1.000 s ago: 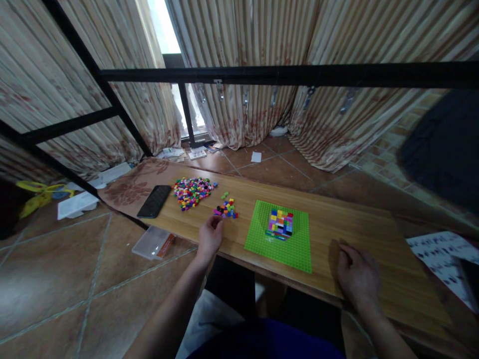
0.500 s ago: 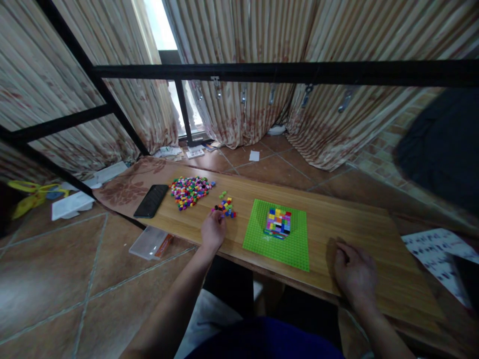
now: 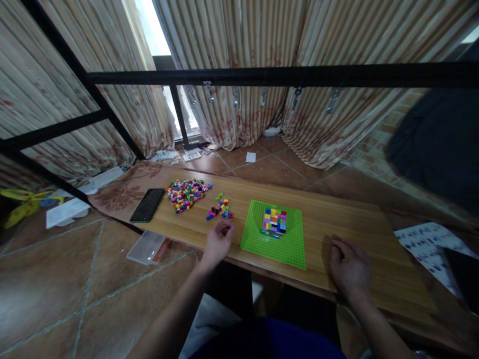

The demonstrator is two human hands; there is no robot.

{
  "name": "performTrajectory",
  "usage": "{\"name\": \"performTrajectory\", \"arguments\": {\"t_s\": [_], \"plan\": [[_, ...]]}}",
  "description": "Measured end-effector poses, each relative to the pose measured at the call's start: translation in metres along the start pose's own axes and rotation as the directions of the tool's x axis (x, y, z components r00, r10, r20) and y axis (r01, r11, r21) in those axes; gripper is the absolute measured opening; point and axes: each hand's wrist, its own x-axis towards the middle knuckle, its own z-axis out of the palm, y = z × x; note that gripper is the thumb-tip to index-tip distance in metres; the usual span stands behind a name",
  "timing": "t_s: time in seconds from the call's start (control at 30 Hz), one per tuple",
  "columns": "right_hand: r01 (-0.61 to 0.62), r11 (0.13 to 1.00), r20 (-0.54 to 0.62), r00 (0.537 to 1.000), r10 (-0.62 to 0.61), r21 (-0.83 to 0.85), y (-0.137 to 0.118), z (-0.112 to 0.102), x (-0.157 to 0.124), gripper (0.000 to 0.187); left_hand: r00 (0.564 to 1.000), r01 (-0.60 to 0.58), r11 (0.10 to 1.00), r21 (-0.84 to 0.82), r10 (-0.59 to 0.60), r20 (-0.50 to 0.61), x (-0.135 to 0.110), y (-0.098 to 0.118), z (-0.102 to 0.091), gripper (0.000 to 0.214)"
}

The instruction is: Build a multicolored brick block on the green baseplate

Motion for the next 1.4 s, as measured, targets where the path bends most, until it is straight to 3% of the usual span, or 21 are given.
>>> {"name": "performTrajectory", "arguments": {"t_s": [0.13,0.27,0.57,0.8,1.07,1.4], "plan": [[0.019,1.000,0.005,1.000,-0.019,0.007,0.000,0.000,0.000,0.037,0.993,0.011,0.994,-0.109,0.002,0.118,-0.011,0.010,0.018,0.015],[0.021,1.000,-0.022,1.000,-0.021,0.001,0.000,0.000,0.000,0.036,0.974,0.124,0.971,-0.205,-0.079,0.214,-0.014,0.024,0.031,0.024],[0.021,1.000,-0.011,1.000,-0.021,0.000,0.001,0.002,-0.001,0.036,0.958,0.201,0.932,-0.303,-0.122,0.259,-0.004,0.042,0.054,0.029],[0.029,1.000,-0.038,0.999,-0.028,0.004,0.001,0.003,-0.001,0.037,0.946,0.224,0.923,-0.312,-0.130,0.297,-0.001,0.047,0.061,0.022],[0.007,1.000,-0.025,1.000,-0.007,0.003,-0.001,0.002,-0.001,0.037,0.978,0.106,0.970,-0.218,-0.062,0.198,0.005,0.041,0.067,0.020],[0.012,0.999,-0.021,1.000,-0.011,0.035,-0.001,0.002,0.000,0.036,0.983,-0.103,0.993,-0.055,0.110,0.148,0.004,0.037,0.068,0.020]]}}
